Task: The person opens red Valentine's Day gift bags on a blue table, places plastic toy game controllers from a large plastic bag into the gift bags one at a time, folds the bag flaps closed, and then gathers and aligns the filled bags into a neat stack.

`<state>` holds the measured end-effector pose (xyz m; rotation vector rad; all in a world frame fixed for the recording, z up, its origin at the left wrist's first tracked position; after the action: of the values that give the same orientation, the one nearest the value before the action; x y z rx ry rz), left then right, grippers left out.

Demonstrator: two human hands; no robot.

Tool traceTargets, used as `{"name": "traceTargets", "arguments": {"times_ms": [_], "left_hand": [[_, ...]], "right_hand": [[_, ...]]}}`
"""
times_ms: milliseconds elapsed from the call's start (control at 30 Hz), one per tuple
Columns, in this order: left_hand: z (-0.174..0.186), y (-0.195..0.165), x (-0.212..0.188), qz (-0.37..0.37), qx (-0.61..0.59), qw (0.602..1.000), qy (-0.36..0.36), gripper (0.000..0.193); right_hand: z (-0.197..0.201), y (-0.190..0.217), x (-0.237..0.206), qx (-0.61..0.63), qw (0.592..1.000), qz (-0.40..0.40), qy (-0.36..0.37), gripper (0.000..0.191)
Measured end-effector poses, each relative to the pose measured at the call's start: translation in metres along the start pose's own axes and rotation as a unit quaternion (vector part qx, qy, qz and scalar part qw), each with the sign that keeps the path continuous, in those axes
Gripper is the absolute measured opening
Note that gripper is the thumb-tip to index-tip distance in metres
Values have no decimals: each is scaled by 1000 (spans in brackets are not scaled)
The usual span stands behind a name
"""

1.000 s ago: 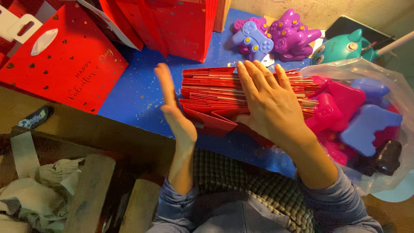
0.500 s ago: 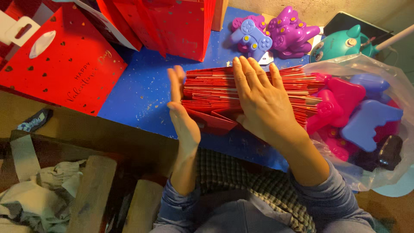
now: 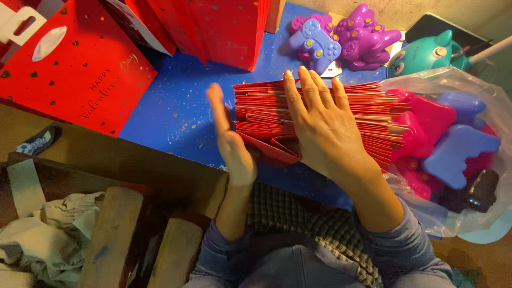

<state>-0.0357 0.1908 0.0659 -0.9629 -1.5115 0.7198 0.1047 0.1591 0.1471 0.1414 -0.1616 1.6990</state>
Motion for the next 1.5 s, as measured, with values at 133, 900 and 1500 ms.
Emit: {"name": "traceTargets", "arguments": {"times_ms": [133, 900, 1500], "left_hand": [[28, -4, -11, -17, 97, 989, -108, 67], [18, -11, 21, 53, 150, 979, 128, 16], [39, 18, 9, 134, 9, 987, 86, 12]], "right_hand": [[0, 0, -1, 9, 1000, 3, 5, 93], [3, 0, -1, 21, 999, 29, 11, 98], [4, -8, 0, 34, 999, 17, 22, 109]]}}
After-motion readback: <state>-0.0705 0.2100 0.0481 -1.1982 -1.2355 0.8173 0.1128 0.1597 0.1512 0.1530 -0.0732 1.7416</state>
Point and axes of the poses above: each hand's wrist, its own x-axis towards the middle knuckle, its own z-axis out of the back of the hand, y = z × x, the point moved 10 cm from there along x, towards the middle knuckle, and after that the axes turned 2 degrees about -z, right-handed, at the moved point
